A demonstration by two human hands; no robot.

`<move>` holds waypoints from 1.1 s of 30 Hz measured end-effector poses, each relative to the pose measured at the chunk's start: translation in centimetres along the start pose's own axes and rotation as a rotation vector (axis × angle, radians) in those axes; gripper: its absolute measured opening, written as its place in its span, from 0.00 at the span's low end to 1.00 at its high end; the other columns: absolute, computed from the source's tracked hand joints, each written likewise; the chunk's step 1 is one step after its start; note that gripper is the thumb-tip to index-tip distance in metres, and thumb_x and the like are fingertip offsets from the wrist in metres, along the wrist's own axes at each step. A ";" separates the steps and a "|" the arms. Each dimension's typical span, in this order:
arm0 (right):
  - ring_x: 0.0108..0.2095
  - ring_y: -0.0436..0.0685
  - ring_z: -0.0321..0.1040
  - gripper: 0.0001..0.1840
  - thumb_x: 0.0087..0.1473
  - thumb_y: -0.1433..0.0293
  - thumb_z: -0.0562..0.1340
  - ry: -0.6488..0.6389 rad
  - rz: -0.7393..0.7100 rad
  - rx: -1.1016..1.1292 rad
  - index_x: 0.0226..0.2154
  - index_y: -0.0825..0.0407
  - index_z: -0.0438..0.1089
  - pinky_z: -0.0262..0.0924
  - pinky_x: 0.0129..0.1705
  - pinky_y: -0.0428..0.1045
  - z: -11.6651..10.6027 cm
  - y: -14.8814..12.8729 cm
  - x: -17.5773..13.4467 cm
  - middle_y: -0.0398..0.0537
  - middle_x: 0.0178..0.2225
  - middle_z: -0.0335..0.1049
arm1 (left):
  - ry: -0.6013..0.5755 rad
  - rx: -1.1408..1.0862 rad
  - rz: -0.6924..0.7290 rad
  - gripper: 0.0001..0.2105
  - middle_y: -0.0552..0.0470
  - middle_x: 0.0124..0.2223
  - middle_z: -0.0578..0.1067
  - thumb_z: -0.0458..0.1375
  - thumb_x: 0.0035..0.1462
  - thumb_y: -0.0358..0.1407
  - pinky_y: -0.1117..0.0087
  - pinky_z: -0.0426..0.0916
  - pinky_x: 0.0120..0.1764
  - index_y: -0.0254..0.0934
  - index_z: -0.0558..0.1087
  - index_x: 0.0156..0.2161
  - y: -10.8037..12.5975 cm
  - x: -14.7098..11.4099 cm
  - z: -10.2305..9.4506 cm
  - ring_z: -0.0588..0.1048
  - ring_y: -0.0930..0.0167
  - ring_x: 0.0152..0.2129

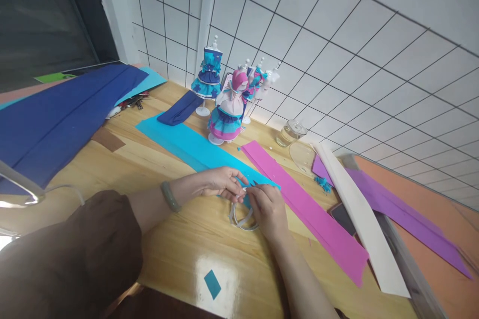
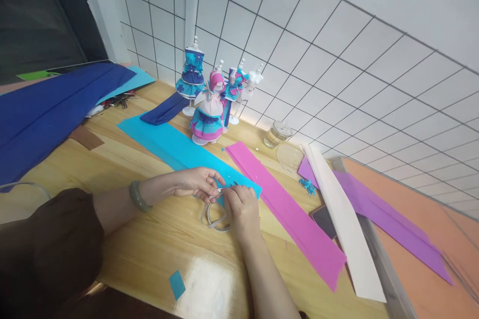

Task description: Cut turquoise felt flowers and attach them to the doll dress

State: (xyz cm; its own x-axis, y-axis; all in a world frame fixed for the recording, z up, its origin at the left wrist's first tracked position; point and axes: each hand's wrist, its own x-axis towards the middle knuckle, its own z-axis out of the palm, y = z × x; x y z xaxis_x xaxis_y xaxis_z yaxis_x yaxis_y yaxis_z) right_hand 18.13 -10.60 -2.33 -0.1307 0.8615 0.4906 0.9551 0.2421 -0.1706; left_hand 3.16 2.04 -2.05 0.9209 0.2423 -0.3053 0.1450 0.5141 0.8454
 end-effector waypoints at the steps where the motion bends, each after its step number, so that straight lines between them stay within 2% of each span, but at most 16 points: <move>1: 0.35 0.55 0.65 0.09 0.56 0.72 0.53 0.004 0.020 0.033 0.35 0.52 0.69 0.55 0.36 0.51 0.1 0.0 0.0 0.50 0.33 0.70 | 0.003 0.012 0.007 0.21 0.50 0.30 0.74 0.66 0.37 0.33 0.71 0.68 0.29 0.33 0.66 0.38 -0.1 0.0 0.0 0.74 0.72 0.24; 9: 0.31 0.54 0.65 0.08 0.55 0.67 0.54 0.007 0.189 0.229 0.32 0.50 0.68 0.60 0.37 0.52 0.7 -0.2 -0.1 0.47 0.30 0.70 | 0.026 0.070 0.025 0.19 0.48 0.30 0.74 0.66 0.37 0.34 0.69 0.69 0.29 0.32 0.68 0.37 -0.6 0.4 -0.3 0.75 0.71 0.23; 16: 0.26 0.52 0.62 0.09 0.53 0.66 0.55 0.002 0.328 0.375 0.35 0.50 0.68 0.61 0.36 0.52 0.4 -1.0 0.1 0.45 0.26 0.67 | 0.026 0.087 0.050 0.18 0.48 0.30 0.75 0.65 0.38 0.34 0.71 0.69 0.27 0.32 0.68 0.36 -0.6 0.5 -0.3 0.75 0.71 0.23; 20: 0.26 0.52 0.62 0.09 0.51 0.65 0.56 0.005 0.445 0.464 0.34 0.51 0.68 0.61 0.34 0.51 0.4 -1.2 0.2 0.46 0.27 0.68 | 0.022 0.078 0.097 0.18 0.50 0.28 0.74 0.65 0.38 0.35 0.72 0.69 0.27 0.33 0.68 0.37 -0.7 0.5 -0.3 0.75 0.71 0.23; 26: 0.28 0.52 0.65 0.16 0.51 0.63 0.57 0.033 0.630 0.700 0.41 0.55 0.63 0.61 0.31 0.48 1.2 -0.6 -0.1 0.47 0.28 0.68 | 0.062 0.132 0.127 0.19 0.49 0.28 0.75 0.65 0.39 0.35 0.70 0.70 0.27 0.32 0.67 0.38 -0.8 0.8 -0.4 0.75 0.70 0.23; 29: 0.28 0.53 0.64 0.16 0.52 0.63 0.55 0.063 0.636 0.563 0.41 0.55 0.64 0.60 0.31 0.48 1.1 0.2 -0.1 0.48 0.28 0.68 | 0.104 0.178 0.111 0.18 0.49 0.26 0.75 0.65 0.39 0.36 0.70 0.70 0.26 0.31 0.68 0.37 -0.9 0.9 -0.3 0.75 0.70 0.22; 33: 0.34 0.57 0.64 0.13 0.52 0.64 0.56 0.016 0.497 0.199 0.38 0.54 0.68 0.58 0.37 0.53 0.6 1.4 -0.2 0.52 0.34 0.69 | 0.109 0.192 0.101 0.17 0.49 0.26 0.75 0.65 0.38 0.37 0.71 0.69 0.25 0.31 0.68 0.34 -0.8 0.8 -0.2 0.75 0.70 0.22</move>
State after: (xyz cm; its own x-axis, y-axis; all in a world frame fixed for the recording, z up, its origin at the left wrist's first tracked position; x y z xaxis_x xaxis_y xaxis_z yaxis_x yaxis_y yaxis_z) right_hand 19.32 -10.16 -3.14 0.3303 0.8872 0.3220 0.8317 -0.1123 -0.5438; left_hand 3.70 1.99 -3.12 0.8915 0.3770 -0.2511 0.1296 0.3189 0.9389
